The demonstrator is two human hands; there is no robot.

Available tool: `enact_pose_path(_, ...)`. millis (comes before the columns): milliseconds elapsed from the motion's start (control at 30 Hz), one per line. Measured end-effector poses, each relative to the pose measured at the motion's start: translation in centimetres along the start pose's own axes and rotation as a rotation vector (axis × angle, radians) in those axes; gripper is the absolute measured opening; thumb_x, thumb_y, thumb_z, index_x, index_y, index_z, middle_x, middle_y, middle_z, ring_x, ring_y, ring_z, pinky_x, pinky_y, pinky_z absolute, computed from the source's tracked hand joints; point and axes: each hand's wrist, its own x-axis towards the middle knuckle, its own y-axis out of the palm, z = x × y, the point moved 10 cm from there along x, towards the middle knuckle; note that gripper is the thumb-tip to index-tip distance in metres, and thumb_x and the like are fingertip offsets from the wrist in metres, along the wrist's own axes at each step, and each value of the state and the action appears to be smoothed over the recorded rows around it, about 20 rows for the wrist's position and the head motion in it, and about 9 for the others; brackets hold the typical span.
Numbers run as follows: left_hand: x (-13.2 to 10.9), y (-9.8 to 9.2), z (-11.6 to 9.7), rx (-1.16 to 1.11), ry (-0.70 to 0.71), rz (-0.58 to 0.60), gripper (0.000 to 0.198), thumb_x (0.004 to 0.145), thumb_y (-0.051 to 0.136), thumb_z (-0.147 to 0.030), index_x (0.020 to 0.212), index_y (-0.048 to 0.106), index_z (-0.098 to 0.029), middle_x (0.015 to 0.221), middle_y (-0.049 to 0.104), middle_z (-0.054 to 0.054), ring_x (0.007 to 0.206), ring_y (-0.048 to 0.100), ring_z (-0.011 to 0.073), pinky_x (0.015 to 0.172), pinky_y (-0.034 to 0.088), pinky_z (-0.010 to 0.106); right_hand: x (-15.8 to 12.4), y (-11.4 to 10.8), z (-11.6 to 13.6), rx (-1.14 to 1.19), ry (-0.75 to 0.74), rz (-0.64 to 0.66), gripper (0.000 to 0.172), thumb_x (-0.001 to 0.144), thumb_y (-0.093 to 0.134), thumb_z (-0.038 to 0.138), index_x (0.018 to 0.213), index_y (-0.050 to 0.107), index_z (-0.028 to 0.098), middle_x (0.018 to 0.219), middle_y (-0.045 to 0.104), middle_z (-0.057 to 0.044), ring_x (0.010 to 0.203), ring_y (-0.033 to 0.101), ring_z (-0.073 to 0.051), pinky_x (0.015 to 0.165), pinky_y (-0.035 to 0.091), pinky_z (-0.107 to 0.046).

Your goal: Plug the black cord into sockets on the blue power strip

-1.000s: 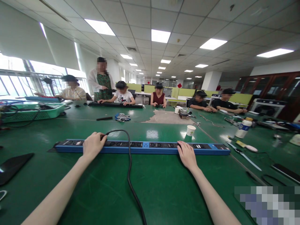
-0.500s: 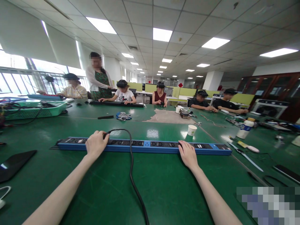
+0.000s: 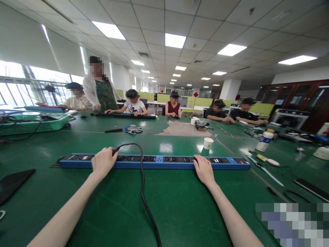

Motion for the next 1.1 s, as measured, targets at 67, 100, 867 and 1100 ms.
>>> enact_pose_path(67,0.7,0.5,0.4,0.005,0.002,0.063,0.053,0.097,0.044,-0.057,0.115,0.076,-0.018,0.109,0.072,0.020,0.096,0.067,0.0386,0.080,0.050,0.044,0.0,0.1,-0.1,-0.004,0.002,-0.002,0.047,0.108,0.030,0.039,0.141,0.062,0.026,0.143,0.065,-0.008,0.135,0.054,-0.024,0.113,0.038,-0.044)
enact_pose_path(100,1.0,0.7,0.7,0.002,-0.004,0.091,0.053,0.096,0.045,-0.057,0.113,0.077,-0.019,0.107,0.073,0.020,0.096,0.068,0.0395,0.080,0.050,0.045,0.0,0.2,-0.1,-0.006,0.003,-0.001,0.047,0.108,0.030,0.039,0.141,0.062,0.026,0.143,0.064,-0.008,0.134,0.054,-0.024,0.112,0.038,-0.043)
enact_pose_path(867,0.8,-7.9,-2.7,-0.164,0.028,-0.230,0.053,0.100,0.043,-0.056,0.127,0.072,-0.021,0.122,0.070,0.014,0.108,0.064,0.0325,0.085,0.047,0.038,0.1,0.2,0.0,0.015,0.006,0.011,0.048,0.108,0.029,0.041,0.140,0.062,0.025,0.143,0.064,-0.008,0.135,0.053,-0.024,0.113,0.035,-0.043)
enact_pose_path(1100,-0.4,-2.1,-9.4,-0.341,0.247,0.138,0.045,0.092,0.057,-0.051,0.120,0.075,-0.021,0.109,0.077,0.009,0.100,0.070,0.0278,0.084,0.049,0.033,0.0,-0.1,0.0,0.014,0.008,0.001,0.048,0.109,0.029,0.041,0.141,0.061,0.027,0.143,0.064,-0.006,0.136,0.052,-0.023,0.113,0.035,-0.042)
